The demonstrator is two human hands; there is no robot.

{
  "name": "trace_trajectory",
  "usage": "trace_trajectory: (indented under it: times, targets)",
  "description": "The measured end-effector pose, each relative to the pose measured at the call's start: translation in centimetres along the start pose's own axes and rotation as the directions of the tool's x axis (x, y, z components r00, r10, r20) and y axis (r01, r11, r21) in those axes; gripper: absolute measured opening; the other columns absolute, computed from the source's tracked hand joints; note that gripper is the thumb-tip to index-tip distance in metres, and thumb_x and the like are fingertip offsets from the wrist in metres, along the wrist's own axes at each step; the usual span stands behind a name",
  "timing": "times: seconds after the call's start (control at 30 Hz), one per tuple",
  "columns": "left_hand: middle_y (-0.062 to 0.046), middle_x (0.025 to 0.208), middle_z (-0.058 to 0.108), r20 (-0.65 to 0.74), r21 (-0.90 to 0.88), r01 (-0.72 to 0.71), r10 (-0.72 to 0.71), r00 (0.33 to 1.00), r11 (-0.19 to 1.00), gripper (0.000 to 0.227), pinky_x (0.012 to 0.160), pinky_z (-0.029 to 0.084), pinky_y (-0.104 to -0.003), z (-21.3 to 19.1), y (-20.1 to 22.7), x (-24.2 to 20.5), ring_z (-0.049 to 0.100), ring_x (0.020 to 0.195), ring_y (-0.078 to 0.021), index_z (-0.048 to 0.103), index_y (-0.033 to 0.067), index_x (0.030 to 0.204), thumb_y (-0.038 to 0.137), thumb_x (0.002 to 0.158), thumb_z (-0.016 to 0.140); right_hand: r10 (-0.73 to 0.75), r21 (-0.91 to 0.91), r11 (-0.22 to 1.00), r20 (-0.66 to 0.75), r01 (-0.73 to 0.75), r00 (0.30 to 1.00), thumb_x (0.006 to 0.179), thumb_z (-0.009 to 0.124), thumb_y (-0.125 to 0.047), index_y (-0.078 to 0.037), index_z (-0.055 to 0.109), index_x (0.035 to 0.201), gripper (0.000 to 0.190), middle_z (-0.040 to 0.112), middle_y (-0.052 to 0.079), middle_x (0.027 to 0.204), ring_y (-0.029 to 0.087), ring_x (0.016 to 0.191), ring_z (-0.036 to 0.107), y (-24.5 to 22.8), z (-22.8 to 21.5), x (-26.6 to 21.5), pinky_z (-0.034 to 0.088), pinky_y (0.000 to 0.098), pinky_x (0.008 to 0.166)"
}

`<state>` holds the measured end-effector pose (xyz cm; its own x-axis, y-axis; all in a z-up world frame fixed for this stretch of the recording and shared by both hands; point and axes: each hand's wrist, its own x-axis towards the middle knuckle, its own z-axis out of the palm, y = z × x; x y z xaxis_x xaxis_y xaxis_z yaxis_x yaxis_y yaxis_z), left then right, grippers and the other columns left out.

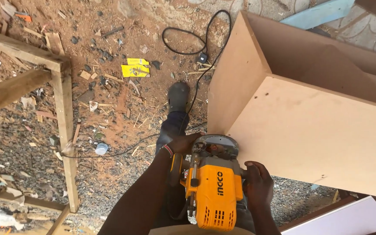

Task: Trimming wood edges with a power router, cutting with a jigsaw, and marking wood with a pencil.

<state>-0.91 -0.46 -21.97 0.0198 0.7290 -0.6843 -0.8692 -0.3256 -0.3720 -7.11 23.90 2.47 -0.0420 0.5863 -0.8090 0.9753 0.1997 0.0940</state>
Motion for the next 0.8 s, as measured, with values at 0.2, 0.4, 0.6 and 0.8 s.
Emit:
trace_trajectory:
  times: [0.2,0.4,0.6,0.8]
  targets:
    - [-0.015,0.15,0.082,0.253,0.964,-0.2,0.379,0.89,-0.174,0.086,0.078,0.059,-0.043,-4.1,-1.0,1.2,0.084,0.108,-0.0342,0.031,0.0388,0.185,0.054,0.112,0.075,0.002,-0.014,1.0,-0.017,-0.002,1.0,0.107,0.067,-0.038,-0.014,0.091,0.123,0.039,0.085,0.01,0.097,0.025,0.065,0.062,0.0,0.2,0.4,0.038,0.0411,0.052]
    - [-0.012,0.142,0.086,-0.085,0.973,0.016,0.297,0.951,0.229,0.071,0.094,0.052,-0.034,-6.0,-1.5,1.5,0.081,0.117,-0.0261,0.054,0.045,0.176,0.076,0.114,0.037,0.037,0.046,0.998,-0.011,-0.036,0.999,0.105,0.066,-0.037,-0.014,0.09,0.123,0.038,0.086,0.01,0.107,0.027,0.086,0.073,1.1,1.0,0.4,0.042,0.0432,0.058]
    - [-0.022,0.165,0.074,0.274,0.959,-0.228,0.357,0.893,-0.167,0.06,0.103,0.062,-0.053,-10.4,-2.7,3.3,0.08,0.128,-0.0483,0.045,0.0329,0.18,0.046,0.122,0.054,0.024,-0.047,0.999,-0.015,-0.025,1.0,0.105,0.059,-0.036,-0.015,0.093,0.123,0.044,0.091,0.008,0.121,0.03,0.1,0.08,2.6,1.8,1.2,0.048,0.0489,0.073]
    - [-0.018,0.157,0.079,0.172,0.984,-0.151,0.315,0.934,-0.09,0.055,0.103,0.06,-0.047,-7.4,-1.1,1.9,0.081,0.126,-0.0415,0.049,0.0328,0.176,0.046,0.122,0.051,-0.001,-0.074,0.997,-0.033,-0.001,0.999,0.105,0.061,-0.042,-0.022,0.095,0.121,0.042,0.091,0.003,0.115,0.025,0.096,0.077,2.8,1.7,1.5,0.046,0.0467,0.073]
